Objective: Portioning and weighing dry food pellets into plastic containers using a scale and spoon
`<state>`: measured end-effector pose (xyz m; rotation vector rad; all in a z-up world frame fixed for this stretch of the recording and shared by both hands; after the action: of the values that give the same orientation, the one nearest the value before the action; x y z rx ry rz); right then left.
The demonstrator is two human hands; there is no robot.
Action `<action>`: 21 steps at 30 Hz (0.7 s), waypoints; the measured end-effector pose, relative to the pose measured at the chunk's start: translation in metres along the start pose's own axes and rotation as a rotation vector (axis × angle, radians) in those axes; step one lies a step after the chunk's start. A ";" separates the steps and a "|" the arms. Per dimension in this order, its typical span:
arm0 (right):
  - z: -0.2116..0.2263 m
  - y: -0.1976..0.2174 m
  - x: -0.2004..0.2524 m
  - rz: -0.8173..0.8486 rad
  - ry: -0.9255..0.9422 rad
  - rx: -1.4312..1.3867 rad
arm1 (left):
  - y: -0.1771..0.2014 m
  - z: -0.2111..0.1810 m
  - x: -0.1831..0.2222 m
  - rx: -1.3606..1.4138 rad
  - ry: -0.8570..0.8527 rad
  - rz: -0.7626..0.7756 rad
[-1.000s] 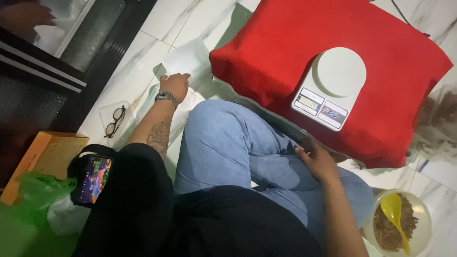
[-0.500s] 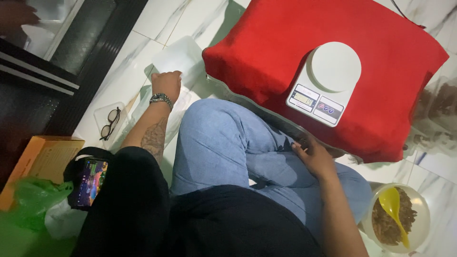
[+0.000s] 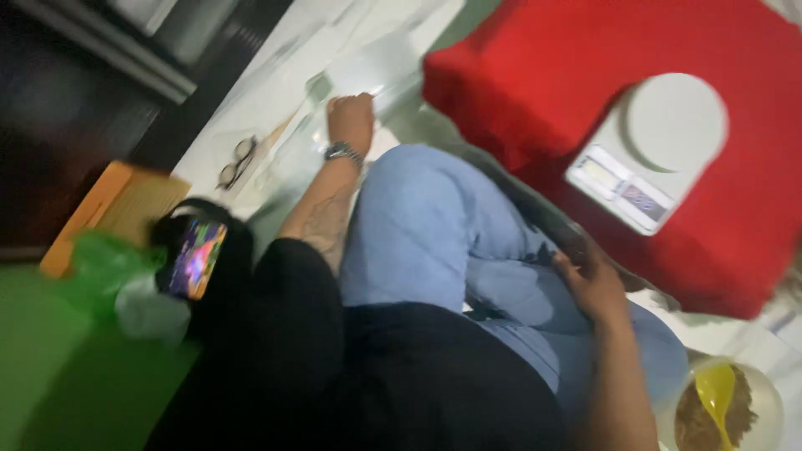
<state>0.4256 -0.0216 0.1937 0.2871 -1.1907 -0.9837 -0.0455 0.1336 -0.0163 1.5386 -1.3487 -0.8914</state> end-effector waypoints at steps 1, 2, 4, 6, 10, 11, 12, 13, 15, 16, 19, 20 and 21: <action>0.016 0.001 0.008 0.024 0.015 0.017 | 0.016 -0.004 0.011 -0.004 0.033 0.001; 0.027 0.005 0.016 0.057 -0.063 -0.052 | 0.035 -0.018 0.016 0.055 -0.044 -0.176; 0.032 0.007 0.021 0.094 -0.137 -0.111 | 0.051 -0.030 0.020 0.108 -0.111 -0.358; 0.020 0.004 0.013 0.068 -0.103 -0.082 | 0.041 -0.025 0.013 0.173 0.070 -0.265; 0.028 0.003 0.014 0.064 -0.024 -0.097 | 0.071 -0.043 0.027 0.194 0.024 -0.355; 0.032 0.004 0.018 0.076 -0.072 -0.104 | 0.079 -0.047 0.031 0.258 -0.004 -0.460; 0.037 0.006 0.021 0.089 -0.119 -0.111 | 0.087 -0.050 0.036 0.321 -0.033 -0.565; 0.040 0.007 0.023 0.092 -0.116 -0.110 | 0.095 -0.056 0.039 0.318 -0.029 -0.566; 0.047 0.008 0.026 0.092 -0.138 -0.125 | 0.110 -0.067 0.048 0.426 -0.044 -0.575; 0.043 0.006 0.026 0.095 -0.137 -0.123 | 0.117 -0.074 0.054 0.426 -0.041 -0.575; 0.020 0.001 0.013 0.051 -0.116 -0.108 | 0.137 -0.100 0.068 0.432 -0.137 -0.582; 0.005 -0.002 0.000 0.043 -0.004 -0.090 | 0.144 -0.110 0.073 0.432 -0.194 -0.575; -0.009 -0.005 -0.012 0.034 0.108 -0.071 | 0.150 -0.119 0.078 0.432 -0.251 -0.568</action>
<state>0.4309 -0.0179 0.1795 0.2595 -1.0574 -0.9670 0.0229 0.0715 0.1686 2.2744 -1.3571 -1.2229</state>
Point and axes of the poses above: each hand's wrist, its own x-axis away from the middle knuckle, its own y-axis out of the back of the hand, z = x × y, the point moved 3 cm from there along -x, towards the middle knuckle, and after that the axes turned 12 degrees about z, right-handed, at the moved point
